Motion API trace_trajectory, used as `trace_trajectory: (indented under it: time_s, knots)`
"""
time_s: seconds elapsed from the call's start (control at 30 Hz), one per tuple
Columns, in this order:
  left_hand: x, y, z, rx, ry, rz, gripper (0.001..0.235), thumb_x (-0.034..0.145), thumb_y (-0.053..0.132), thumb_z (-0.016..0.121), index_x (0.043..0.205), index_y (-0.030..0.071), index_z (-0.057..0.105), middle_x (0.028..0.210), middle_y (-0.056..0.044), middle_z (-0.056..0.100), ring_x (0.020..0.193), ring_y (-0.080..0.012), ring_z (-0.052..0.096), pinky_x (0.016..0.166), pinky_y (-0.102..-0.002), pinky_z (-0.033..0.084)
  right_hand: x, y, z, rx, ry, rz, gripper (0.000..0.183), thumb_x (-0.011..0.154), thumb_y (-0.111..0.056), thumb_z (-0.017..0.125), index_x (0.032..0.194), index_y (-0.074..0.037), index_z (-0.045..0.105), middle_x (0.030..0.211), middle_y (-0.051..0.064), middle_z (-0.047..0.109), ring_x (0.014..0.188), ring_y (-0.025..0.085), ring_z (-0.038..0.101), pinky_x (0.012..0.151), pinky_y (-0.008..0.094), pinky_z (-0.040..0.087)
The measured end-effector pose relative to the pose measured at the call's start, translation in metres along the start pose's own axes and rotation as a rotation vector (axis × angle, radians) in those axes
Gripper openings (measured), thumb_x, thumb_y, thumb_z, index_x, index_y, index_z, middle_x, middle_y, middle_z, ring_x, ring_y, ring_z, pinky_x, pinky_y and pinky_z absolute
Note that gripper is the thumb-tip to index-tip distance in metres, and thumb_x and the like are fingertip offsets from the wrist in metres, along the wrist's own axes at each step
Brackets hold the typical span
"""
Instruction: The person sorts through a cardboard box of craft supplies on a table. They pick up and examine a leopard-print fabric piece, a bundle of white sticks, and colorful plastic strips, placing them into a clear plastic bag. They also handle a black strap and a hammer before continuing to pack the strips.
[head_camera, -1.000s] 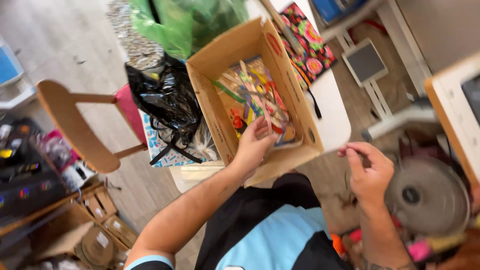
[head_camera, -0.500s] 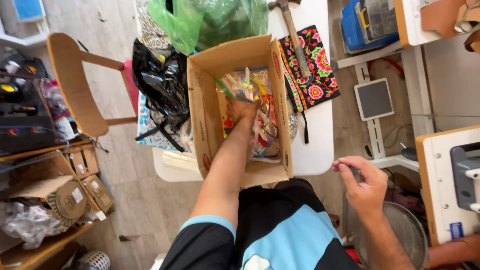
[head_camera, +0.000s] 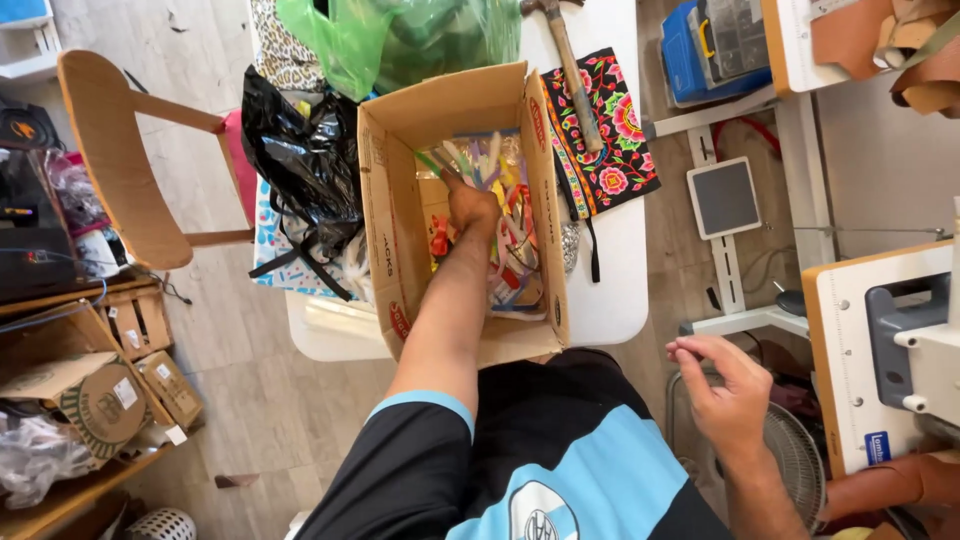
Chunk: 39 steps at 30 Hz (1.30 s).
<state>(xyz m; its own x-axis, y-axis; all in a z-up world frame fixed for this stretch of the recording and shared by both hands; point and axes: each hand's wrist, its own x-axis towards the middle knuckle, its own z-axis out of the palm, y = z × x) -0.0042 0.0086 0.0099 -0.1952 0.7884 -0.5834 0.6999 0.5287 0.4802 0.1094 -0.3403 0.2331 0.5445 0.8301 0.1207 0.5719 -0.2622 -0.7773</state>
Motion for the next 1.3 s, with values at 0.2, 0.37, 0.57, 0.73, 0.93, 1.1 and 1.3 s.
trace_trajectory:
  time_s: [0.2, 0.37, 0.57, 0.73, 0.93, 1.1, 1.3]
  knots:
    - [0.033, -0.019, -0.006, -0.140, 0.055, 0.004, 0.064, 0.087, 0.008, 0.059, 0.147, 0.012, 0.039, 0.120, -0.023, 0.069, 0.105, -0.0449, 0.069, 0.083, -0.055, 0.060, 0.004, 0.007, 0.008, 0.043, -0.010, -0.038, 0.008, 0.097, 0.001, 0.066, 0.098, 0.002, 0.074, 0.091, 0.011, 0.076, 0.084, 0.020, 0.073, 0.083, 0.031, 0.061]
    - [-0.012, -0.008, -0.036, -0.136, 0.221, 0.040, 0.045, 0.087, 0.010, 0.068, 0.131, 0.009, 0.060, 0.118, -0.017, 0.073, 0.119, -0.0339, 0.070, 0.102, -0.045, 0.056, 0.019, 0.009, 0.026, 0.144, 0.083, -0.113, 0.005, 0.094, 0.000, 0.074, 0.093, -0.003, 0.077, 0.079, 0.009, 0.076, 0.071, 0.028, 0.073, 0.074, 0.037, 0.057]
    - [-0.091, 0.005, -0.119, -0.646, -0.089, 0.098, 0.069, 0.071, -0.013, 0.054, 0.139, -0.008, 0.049, 0.133, -0.030, 0.062, 0.133, -0.0441, 0.055, 0.111, -0.056, 0.043, 0.040, -0.013, 0.059, 0.398, 0.049, -0.064, 0.007, 0.092, 0.003, 0.072, 0.093, -0.003, 0.077, 0.077, 0.010, 0.077, 0.068, 0.022, 0.074, 0.075, 0.034, 0.059]
    - [-0.107, -0.018, -0.151, -0.798, -0.297, 0.138, 0.071, 0.070, -0.013, 0.052, 0.141, -0.004, 0.050, 0.124, -0.023, 0.065, 0.118, -0.0332, 0.061, 0.101, -0.053, 0.049, 0.076, -0.067, 0.093, 0.647, -0.026, 0.142, 0.022, 0.097, -0.006, 0.067, 0.117, 0.003, 0.070, 0.109, 0.020, 0.074, 0.106, 0.028, 0.071, 0.096, 0.044, 0.055]
    - [-0.089, -0.042, -0.146, -0.867, -0.380, 0.239, 0.070, 0.070, -0.012, 0.055, 0.137, 0.007, 0.057, 0.111, -0.014, 0.069, 0.095, -0.0260, 0.067, 0.077, -0.044, 0.060, 0.133, -0.090, 0.172, 0.826, -0.455, 0.563, 0.106, 0.092, -0.054, 0.073, 0.162, 0.003, 0.017, 0.159, 0.037, 0.029, 0.148, 0.049, 0.033, 0.121, 0.055, 0.032]
    - [-0.140, -0.009, -0.167, -0.728, -0.323, 0.527, 0.077, 0.079, -0.004, 0.057, 0.154, 0.008, 0.043, 0.136, -0.025, 0.059, 0.127, -0.0357, 0.054, 0.105, -0.049, 0.047, 0.124, -0.089, 0.220, 1.192, -0.384, 0.619, 0.053, 0.095, -0.024, 0.076, 0.142, -0.011, 0.055, 0.127, 0.003, 0.068, 0.112, 0.015, 0.067, 0.100, 0.035, 0.055]
    - [-0.132, -0.014, -0.153, -0.161, -0.196, 1.032, 0.088, 0.086, 0.008, 0.061, 0.164, 0.007, 0.021, 0.151, -0.025, 0.047, 0.143, -0.0449, 0.040, 0.117, -0.058, 0.035, 0.138, -0.057, 0.228, 1.345, -0.341, 0.619, 0.036, 0.095, -0.018, 0.076, 0.128, -0.012, 0.065, 0.112, 0.006, 0.075, 0.094, 0.020, 0.075, 0.086, 0.042, 0.063]
